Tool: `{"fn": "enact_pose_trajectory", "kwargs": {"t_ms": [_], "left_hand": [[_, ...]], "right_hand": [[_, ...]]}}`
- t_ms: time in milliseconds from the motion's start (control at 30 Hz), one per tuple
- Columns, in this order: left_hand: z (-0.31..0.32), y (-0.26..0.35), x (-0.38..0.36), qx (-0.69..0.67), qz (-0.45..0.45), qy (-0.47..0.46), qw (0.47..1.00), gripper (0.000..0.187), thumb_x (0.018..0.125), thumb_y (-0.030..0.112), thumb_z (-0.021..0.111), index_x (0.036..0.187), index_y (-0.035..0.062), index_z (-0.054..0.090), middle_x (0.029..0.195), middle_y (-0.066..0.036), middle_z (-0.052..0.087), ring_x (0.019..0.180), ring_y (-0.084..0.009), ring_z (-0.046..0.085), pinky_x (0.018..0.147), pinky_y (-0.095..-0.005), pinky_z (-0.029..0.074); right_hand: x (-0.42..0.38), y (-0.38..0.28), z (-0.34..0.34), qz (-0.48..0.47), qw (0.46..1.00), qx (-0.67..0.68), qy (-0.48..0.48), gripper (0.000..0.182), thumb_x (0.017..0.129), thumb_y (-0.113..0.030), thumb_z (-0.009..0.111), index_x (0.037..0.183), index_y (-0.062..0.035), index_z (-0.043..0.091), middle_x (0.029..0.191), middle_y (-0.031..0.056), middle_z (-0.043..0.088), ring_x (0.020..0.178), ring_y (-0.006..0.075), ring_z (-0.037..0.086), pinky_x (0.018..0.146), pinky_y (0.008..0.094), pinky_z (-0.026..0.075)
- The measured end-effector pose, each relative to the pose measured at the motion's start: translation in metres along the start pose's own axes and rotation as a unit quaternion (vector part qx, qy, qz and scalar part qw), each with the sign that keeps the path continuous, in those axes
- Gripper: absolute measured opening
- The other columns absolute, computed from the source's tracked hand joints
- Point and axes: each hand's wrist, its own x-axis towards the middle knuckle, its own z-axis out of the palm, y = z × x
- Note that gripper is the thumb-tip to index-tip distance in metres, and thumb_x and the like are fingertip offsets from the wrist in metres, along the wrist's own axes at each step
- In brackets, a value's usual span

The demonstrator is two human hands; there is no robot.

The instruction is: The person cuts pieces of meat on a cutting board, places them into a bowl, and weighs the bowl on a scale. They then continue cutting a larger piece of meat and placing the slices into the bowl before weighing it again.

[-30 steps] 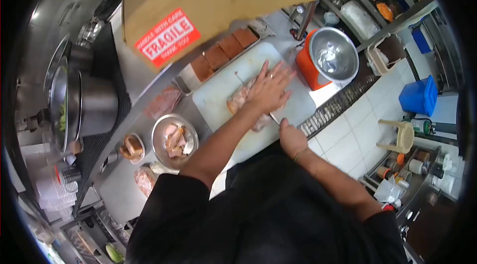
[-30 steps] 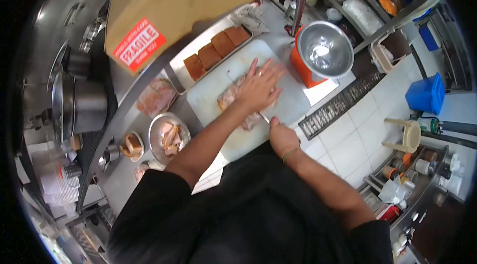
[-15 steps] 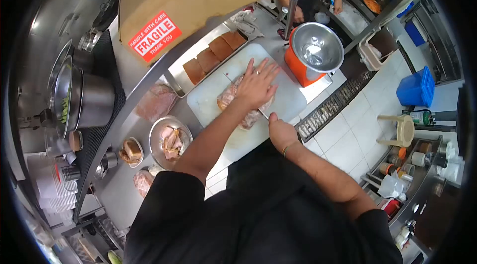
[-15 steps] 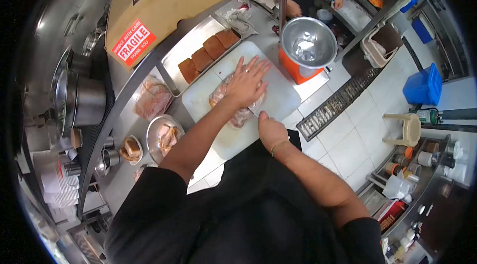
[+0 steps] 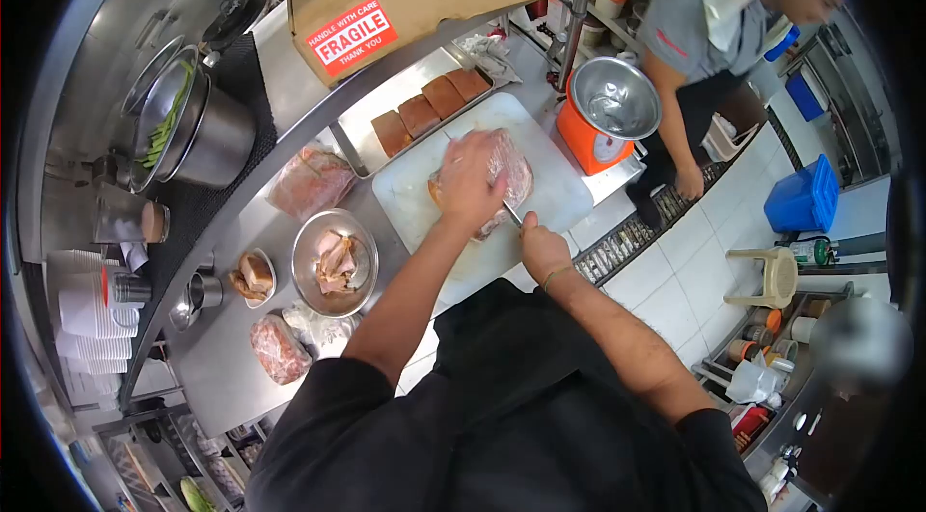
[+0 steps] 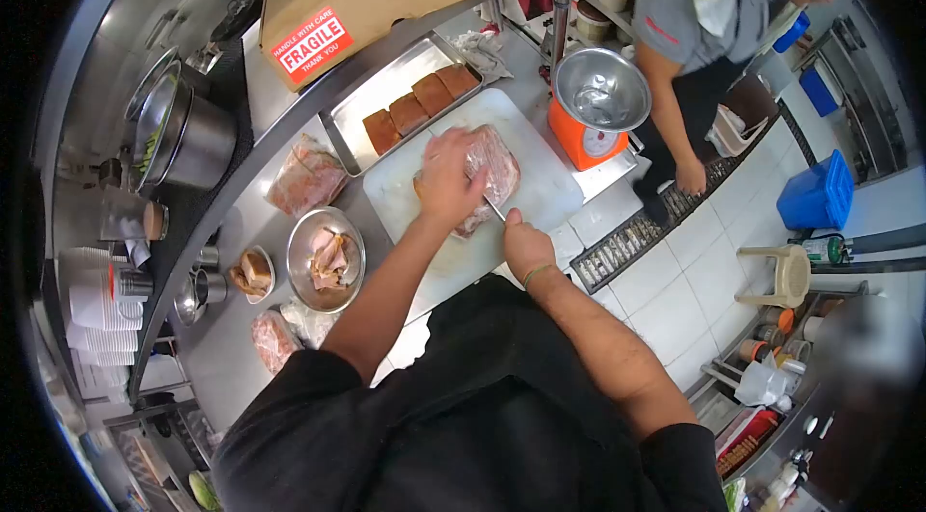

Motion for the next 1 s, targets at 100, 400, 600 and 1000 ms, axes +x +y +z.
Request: {"fn": "enact_pose_trajectory", "kwargs": {"t_ms": [100, 400, 600, 1000], "left_hand": [[-0.012, -0.013, -0.05, -0.016, -0.126, -0.035, 0.991, 0.097, 0.07, 0.047, 0.091, 0.146, 0.003, 0.048, 0.162, -0.027, 0.035, 0.156, -0.0448, 0.026, 0.127, -0.0612, 0.022], [-0.009, -0.009, -0.045, 0.074, -0.193, -0.165, 0.964, 0.119, 0.054, 0.044, 0.096, 0.152, 0.0077, 0.038, 0.167, -0.028, 0.021, 0.158, -0.0466, 0.019, 0.123, -0.0626, 0.032], [-0.003, -0.016, -0.043, 0.04, -0.212, -0.168, 0.962, 0.124, 0.055, 0.046, 0.093, 0.156, 0.0071, 0.032, 0.167, -0.028, 0.021, 0.157, -0.0483, 0.018, 0.122, -0.0612, 0.033], [-0.001, -0.011, -0.046, 0.056, -0.19, -0.147, 0.969, 0.116, 0.055, 0.048, 0.096, 0.149, 0.0078, 0.041, 0.164, -0.026, 0.024, 0.155, -0.0468, 0.02, 0.119, -0.0636, 0.033]], "right_hand": [[0.0, -0.001, 0.001, -0.002, 1.0, -0.021, 0.008, 0.023, 0.105, -0.011, 0.042, 0.121, 0.0044, 0.049, 0.102, 0.0309, 0.073, 0.092, 0.046, 0.075, 0.079, 0.0532, 0.061], [-0.004, -0.019, -0.013, -0.011, 1.0, -0.023, -0.008, 0.025, 0.104, -0.01, 0.04, 0.121, 0.0058, 0.05, 0.105, 0.0316, 0.073, 0.097, 0.0475, 0.073, 0.085, 0.0548, 0.059], [0.0, -0.033, -0.029, -0.007, 0.999, -0.026, -0.024, 0.034, 0.101, -0.017, 0.054, 0.123, 0.0085, 0.05, 0.101, 0.0307, 0.073, 0.096, 0.0477, 0.072, 0.085, 0.0563, 0.057], [0.007, -0.102, -0.123, 0.041, 0.98, -0.144, -0.131, 0.043, 0.095, -0.014, 0.062, 0.129, 0.0121, 0.056, 0.117, 0.0293, 0.074, 0.112, 0.0405, 0.074, 0.094, 0.0445, 0.059]]}}
